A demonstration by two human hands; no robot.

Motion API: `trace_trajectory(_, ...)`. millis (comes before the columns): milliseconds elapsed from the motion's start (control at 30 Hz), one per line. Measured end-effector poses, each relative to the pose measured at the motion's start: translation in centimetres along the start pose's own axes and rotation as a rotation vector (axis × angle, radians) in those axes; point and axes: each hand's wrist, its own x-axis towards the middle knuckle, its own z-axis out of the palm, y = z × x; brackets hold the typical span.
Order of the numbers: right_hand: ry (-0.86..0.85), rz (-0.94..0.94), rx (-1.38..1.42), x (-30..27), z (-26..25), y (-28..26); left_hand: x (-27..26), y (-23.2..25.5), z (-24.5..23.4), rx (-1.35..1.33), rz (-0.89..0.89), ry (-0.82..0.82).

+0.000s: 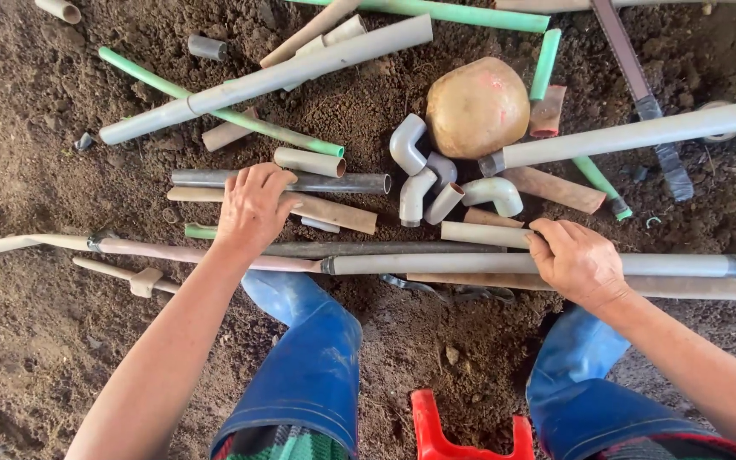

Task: The person assembles a network of PVC pipes and fittings on the ground. They connect various pipe segments, elbows, and T-joints by hand, arranging them into a branching structure. The person also handles a large rock and a tape measure during the process.

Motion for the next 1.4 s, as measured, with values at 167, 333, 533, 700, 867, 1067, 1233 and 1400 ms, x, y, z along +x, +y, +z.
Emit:
trace_trajectory(167,-0.016,0.014,0.016,-0.3,0.2,0.1,0.6,0.0,-0.9,0.056,-0.011,-0.049)
trace_trajectory(333,-0.003,-0.011,0.007,-0.2,0.3,0.2,1.4,-1.7,0.4,0.089,-0.03,0.061)
trace_trajectory(533,-0.009,-0.015,0.003,-0.2,0.3,0.2,1.7,-1.0,-1.5,0.058,0.009,-0.096)
trace_trajectory(700,-0.013,0.004,0.023,0.1,-0.2,-0.2,2.5,-1.5,0.1,0.117,-0.039,-0.168)
trace_trajectory(867,-0.018,0.005,0.025,0.1,-0.1,-0.2,5.2,-1.9,-2.7,0.076,-0.058,-0.039)
trace_trajectory(1067,-0.045,0.025,0.023,-0.1,-0.1,0.1,3.2,-0.2,-4.0,-0.041,-0.057,-0.013)
trace_trajectory(1233,-0.046,0.034,0.027,0.0,-0.1,0.0,-0.5,0.6,-4.6,-0.073,-0.052,-0.382)
trace_trajectory(1400,-0.046,0.037,0.021,-0.1,0.0,0.2,0.0,0.0,-3.0,0.058,-0.067,-0.396)
